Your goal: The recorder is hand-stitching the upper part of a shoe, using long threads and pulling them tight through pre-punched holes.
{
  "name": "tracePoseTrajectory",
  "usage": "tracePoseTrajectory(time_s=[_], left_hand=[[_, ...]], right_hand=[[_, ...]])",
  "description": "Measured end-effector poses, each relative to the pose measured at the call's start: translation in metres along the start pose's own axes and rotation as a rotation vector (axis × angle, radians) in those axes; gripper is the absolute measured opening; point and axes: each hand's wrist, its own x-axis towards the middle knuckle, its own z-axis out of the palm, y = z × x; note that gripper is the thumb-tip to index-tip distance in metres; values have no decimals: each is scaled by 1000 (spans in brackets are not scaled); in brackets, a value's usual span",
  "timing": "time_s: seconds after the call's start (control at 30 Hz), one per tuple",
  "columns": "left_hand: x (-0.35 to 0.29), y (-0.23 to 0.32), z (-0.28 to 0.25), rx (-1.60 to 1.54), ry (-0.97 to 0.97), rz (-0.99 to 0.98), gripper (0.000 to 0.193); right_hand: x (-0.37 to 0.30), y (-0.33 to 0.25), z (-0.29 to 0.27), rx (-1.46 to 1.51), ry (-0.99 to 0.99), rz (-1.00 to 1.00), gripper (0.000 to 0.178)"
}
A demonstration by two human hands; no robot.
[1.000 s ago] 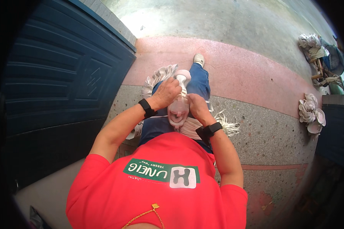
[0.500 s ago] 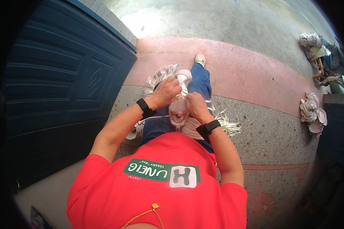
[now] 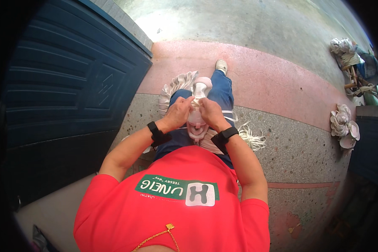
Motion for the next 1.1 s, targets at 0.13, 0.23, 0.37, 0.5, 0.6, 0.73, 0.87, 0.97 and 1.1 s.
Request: tracePoseTrajectory(time_s=[0.13,0.23,0.37,0.5,0.6,0.73,0.87,0.97,1.1], left_hand=[[-2,10,0,64,-24,-19,53],[5,11,-3,46,-26,22,54],[12,8,-7,3,-78,66,56],[11,9,-10,21,-68,68,56],[3,-2,-31,192,3,184,47],[-47,-71,-106,528,-4,-64,12],[-152,-178,-186,722,-98,-669,15],[-194,-217,-209,573,-198,-931,18],[-189,-235,-175,510,-155,-638,16]], right_hand=[[2,-5,-1,37,-49,77,32],[8,1,2,179,-71,137,36],[8,4,1,389,-119,189,40],[11,4,-3,372,-159,185,40],[11,-5,-3,41,-122,126,39],[16,-18,-17,450,26,208,24],[-5,17,-99,1055,215,213,10],[-56,124,-215,1262,465,112,14],[-109,178,-288,1224,1087,381,14]])
